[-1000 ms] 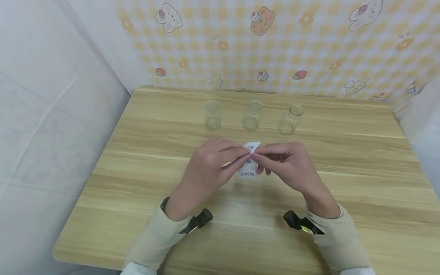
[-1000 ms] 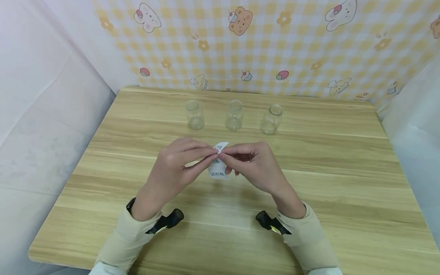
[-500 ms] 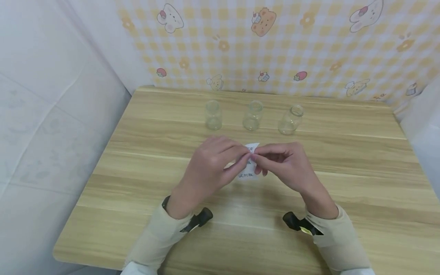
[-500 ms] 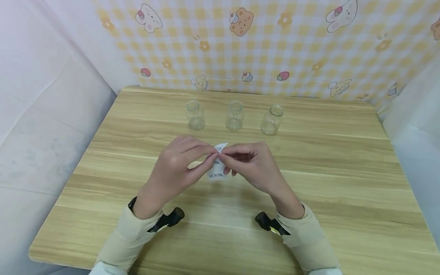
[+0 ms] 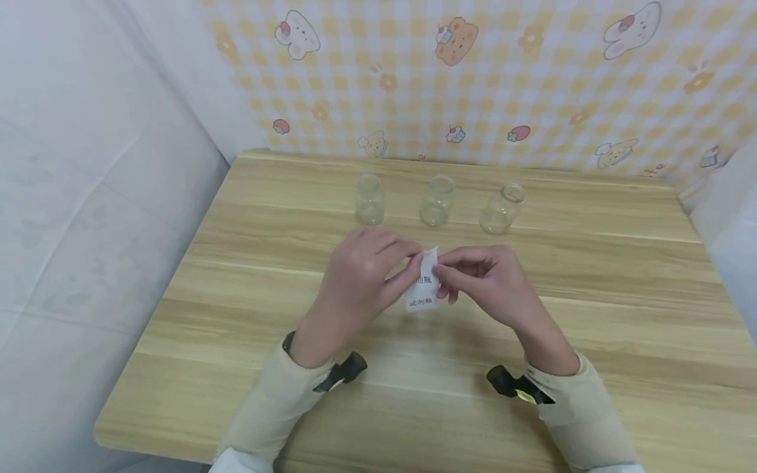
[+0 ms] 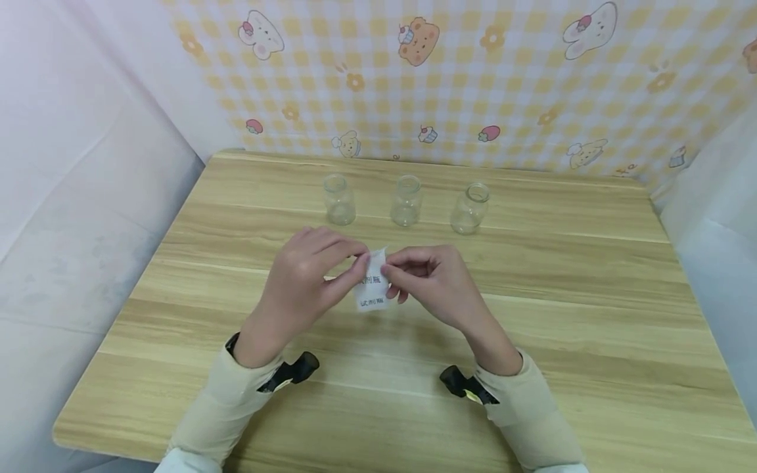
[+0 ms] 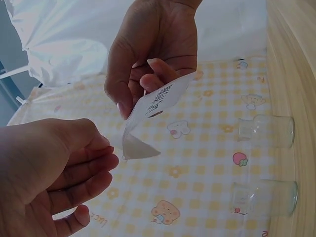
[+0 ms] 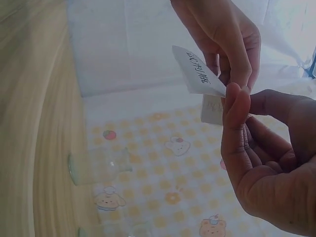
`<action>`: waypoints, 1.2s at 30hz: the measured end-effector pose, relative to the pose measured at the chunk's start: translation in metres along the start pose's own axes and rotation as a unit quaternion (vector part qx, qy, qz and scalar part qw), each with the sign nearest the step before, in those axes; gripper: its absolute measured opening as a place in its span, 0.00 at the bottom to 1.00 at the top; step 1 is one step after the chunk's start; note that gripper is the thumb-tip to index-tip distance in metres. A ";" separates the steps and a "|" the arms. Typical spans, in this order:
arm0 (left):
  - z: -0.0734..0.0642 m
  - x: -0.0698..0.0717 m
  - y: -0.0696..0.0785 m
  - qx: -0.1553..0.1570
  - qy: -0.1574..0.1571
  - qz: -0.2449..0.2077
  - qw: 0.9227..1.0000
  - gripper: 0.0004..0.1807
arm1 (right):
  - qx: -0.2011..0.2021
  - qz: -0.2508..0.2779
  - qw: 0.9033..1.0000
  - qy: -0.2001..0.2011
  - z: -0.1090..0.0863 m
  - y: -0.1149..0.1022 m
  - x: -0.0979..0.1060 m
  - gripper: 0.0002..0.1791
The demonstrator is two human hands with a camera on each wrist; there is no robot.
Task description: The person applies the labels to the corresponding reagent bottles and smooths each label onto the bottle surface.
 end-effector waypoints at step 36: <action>-0.008 0.020 -0.051 0.114 0.015 0.013 0.993 0.05 | -0.153 0.055 0.986 -0.045 0.017 0.059 -0.011 0.09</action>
Point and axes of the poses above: each hand's wrist, its own z-axis towards the middle knuckle, its own x-axis out of the back of the hand, y = z × x, the point moved 8 cm from there along z, towards the middle knuckle, and after that the axes turned 2 degrees about -y, right-handed, at the moved point
